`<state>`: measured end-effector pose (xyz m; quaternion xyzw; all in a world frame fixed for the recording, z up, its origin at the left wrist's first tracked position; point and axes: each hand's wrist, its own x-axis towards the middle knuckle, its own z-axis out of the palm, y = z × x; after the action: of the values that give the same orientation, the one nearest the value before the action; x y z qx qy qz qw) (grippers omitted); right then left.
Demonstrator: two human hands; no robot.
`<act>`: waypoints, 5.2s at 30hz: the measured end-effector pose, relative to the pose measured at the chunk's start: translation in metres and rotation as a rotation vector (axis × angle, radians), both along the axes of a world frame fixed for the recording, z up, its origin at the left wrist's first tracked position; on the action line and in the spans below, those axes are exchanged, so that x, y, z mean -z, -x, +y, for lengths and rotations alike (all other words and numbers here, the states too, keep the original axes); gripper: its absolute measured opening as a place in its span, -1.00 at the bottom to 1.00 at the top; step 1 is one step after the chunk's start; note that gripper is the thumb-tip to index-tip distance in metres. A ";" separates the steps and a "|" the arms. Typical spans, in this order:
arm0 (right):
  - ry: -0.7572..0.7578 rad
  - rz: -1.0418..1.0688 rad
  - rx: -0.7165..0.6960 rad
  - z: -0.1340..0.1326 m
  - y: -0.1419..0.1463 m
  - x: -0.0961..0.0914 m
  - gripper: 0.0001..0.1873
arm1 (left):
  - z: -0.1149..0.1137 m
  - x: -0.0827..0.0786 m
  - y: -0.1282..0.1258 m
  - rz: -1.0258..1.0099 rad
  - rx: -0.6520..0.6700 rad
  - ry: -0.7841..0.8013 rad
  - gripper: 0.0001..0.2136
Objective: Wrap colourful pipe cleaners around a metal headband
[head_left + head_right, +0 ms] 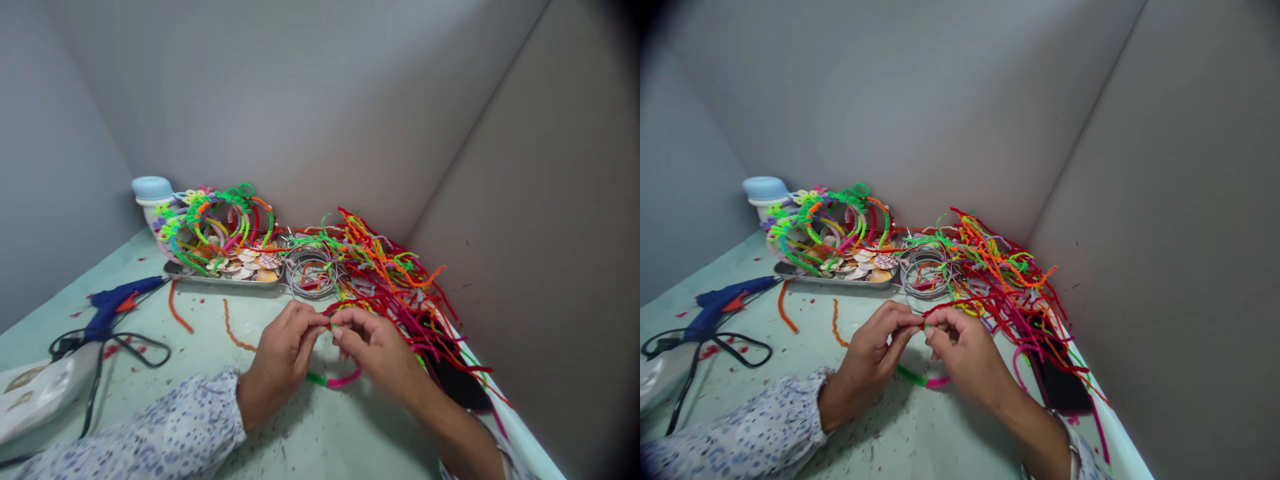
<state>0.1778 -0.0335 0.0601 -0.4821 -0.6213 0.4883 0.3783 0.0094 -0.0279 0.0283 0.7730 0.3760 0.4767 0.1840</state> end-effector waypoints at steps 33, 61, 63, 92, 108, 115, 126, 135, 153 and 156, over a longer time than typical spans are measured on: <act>-0.085 -0.045 -0.211 0.000 -0.017 -0.016 -0.75 | -0.004 -0.019 0.005 0.045 0.149 -0.054 -0.92; 0.438 0.727 0.203 -0.014 0.021 0.058 -0.67 | -0.001 0.004 0.020 0.299 0.042 -0.039 -0.84; 0.496 0.814 0.184 -0.011 0.019 0.057 -0.71 | 0.000 0.005 0.019 0.309 0.068 -0.021 -0.85; -0.630 -0.305 0.310 -0.018 0.011 0.061 -0.81 | 0.005 0.022 0.013 0.123 0.107 0.204 -0.87; -0.418 -0.127 0.268 -0.010 0.010 0.071 -0.85 | 0.002 0.018 0.012 0.197 0.161 0.120 -0.82; -0.388 -0.135 0.293 -0.010 0.012 0.070 -0.83 | -0.001 0.020 0.012 0.232 0.162 0.074 -0.83; -0.309 -0.198 0.256 -0.007 0.013 0.067 -0.82 | -0.003 0.028 0.013 0.300 0.153 0.023 -0.86; -0.281 -0.127 0.285 -0.005 0.012 0.068 -0.89 | -0.001 0.027 0.011 0.360 0.130 0.077 -0.88; -0.789 -0.381 0.094 -0.003 0.000 0.068 -0.83 | 0.003 0.019 0.015 0.204 0.130 0.085 -0.85; -0.781 -0.402 0.087 -0.004 0.000 0.066 -0.83 | 0.003 0.019 0.016 0.218 0.123 0.068 -0.84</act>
<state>0.1774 -0.0371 -0.0063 -0.4140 -0.7995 0.0969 0.4242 -0.0069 -0.0252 0.0093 0.8352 0.3615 0.3645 0.1973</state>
